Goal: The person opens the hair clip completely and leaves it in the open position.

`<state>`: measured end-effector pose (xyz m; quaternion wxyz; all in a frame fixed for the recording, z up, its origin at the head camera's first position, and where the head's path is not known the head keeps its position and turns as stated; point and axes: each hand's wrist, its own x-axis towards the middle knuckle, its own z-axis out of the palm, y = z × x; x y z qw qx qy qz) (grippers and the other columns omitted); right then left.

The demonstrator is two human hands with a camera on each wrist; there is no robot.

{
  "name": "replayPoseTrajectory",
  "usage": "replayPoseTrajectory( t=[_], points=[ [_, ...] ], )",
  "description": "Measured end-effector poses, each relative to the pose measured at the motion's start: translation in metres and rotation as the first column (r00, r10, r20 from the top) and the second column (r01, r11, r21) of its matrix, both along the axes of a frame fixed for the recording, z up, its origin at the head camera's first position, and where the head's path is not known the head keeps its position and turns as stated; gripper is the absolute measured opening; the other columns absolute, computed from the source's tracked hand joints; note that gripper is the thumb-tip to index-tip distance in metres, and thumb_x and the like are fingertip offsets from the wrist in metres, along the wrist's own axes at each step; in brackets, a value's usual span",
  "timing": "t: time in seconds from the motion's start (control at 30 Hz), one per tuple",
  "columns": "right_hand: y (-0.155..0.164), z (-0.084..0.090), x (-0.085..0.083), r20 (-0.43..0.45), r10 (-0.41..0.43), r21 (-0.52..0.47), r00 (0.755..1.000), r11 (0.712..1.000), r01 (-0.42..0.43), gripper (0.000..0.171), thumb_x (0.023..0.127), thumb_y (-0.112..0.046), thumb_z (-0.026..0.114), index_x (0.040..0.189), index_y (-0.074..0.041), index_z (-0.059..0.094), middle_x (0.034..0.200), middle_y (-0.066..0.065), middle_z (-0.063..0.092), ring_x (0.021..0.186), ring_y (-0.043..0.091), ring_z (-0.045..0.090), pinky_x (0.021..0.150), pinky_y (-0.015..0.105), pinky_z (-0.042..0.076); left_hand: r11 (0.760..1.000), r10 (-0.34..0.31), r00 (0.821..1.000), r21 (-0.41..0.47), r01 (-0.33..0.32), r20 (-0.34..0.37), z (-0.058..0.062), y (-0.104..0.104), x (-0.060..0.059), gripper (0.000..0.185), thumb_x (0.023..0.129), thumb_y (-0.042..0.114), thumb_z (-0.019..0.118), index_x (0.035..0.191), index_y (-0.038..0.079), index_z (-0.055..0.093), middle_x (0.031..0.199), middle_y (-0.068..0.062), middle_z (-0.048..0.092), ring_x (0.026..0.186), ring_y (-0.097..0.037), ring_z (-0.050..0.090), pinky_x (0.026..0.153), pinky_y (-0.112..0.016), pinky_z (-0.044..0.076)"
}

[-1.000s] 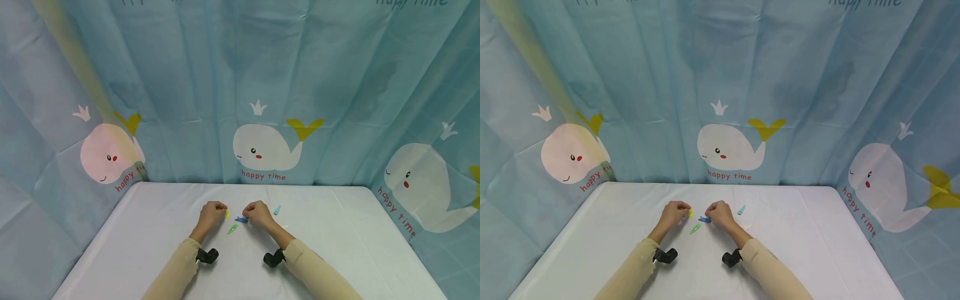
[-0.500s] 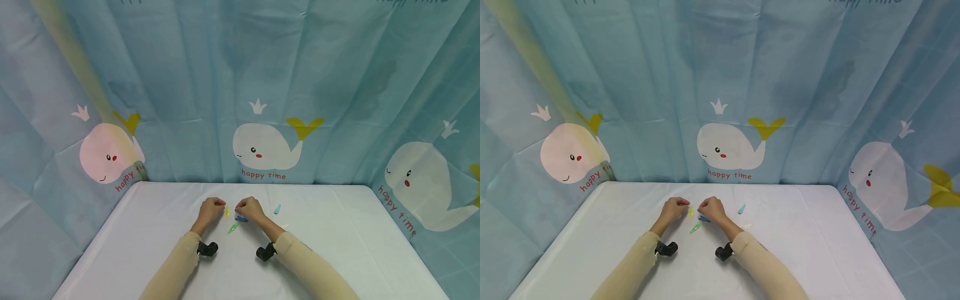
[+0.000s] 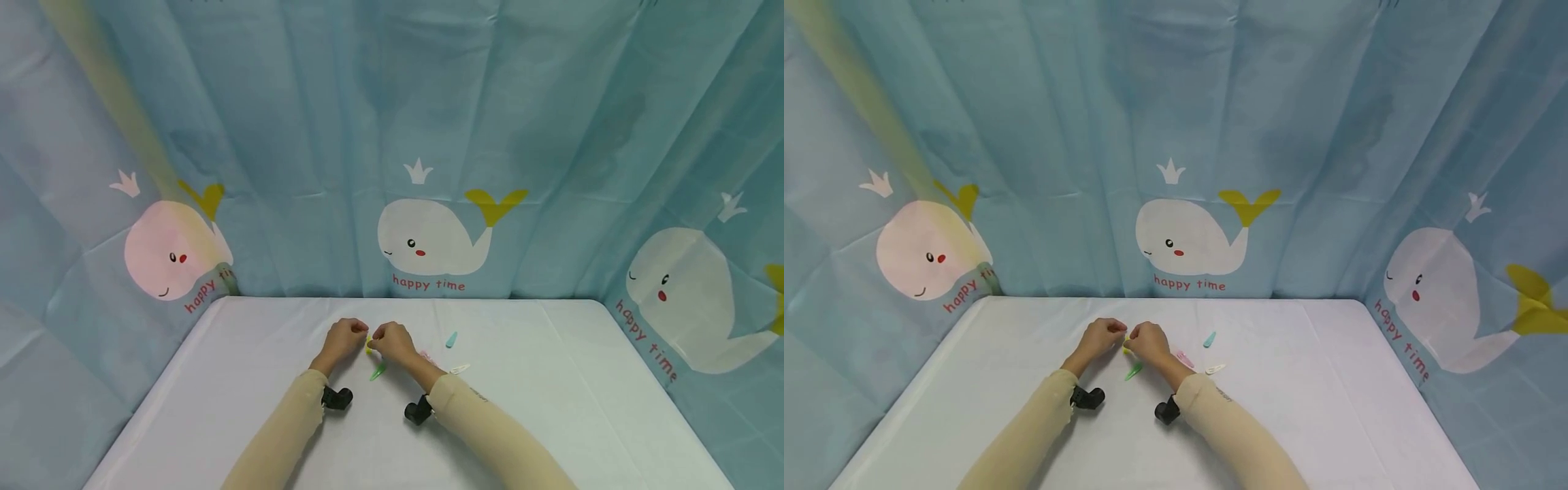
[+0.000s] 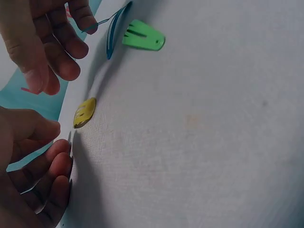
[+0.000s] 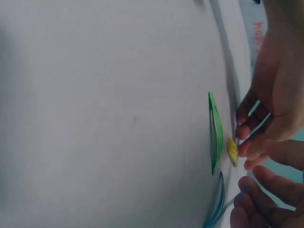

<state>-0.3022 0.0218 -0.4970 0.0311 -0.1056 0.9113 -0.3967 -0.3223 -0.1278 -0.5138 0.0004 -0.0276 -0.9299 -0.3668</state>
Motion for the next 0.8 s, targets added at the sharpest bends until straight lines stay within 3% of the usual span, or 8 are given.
replayPoseTrajectory(
  t=[0.37,0.8],
  points=[
    [-0.012,-0.007,-0.002,-0.061,-0.034,0.128,0.998,0.991,0.041,0.021,0.079,-0.022,0.079,0.079,-0.003,0.071,0.078,0.006,0.071,0.065,0.013,0.055,0.059,0.026,0.045,0.996,-0.062,0.997,-0.053,0.065,0.054,-0.001,-0.002,-0.006,0.017,0.085,0.005,0.064,0.097,0.004,0.075,0.097,-0.009,0.074,0.094,-0.024,0.065,0.088,-0.043,0.050],
    [-0.023,-0.013,-0.002,-0.117,-0.084,0.268,0.990,0.957,0.113,0.028,0.079,-0.022,0.077,0.061,-0.008,0.060,0.062,0.001,0.054,0.056,0.012,0.044,0.048,0.026,0.035,0.995,-0.077,0.997,-0.067,0.079,0.032,-0.001,-0.004,-0.005,0.009,0.081,0.005,0.070,0.087,0.006,0.076,0.085,-0.006,0.073,0.079,-0.017,0.062,0.075,-0.034,0.051]
  ],
)
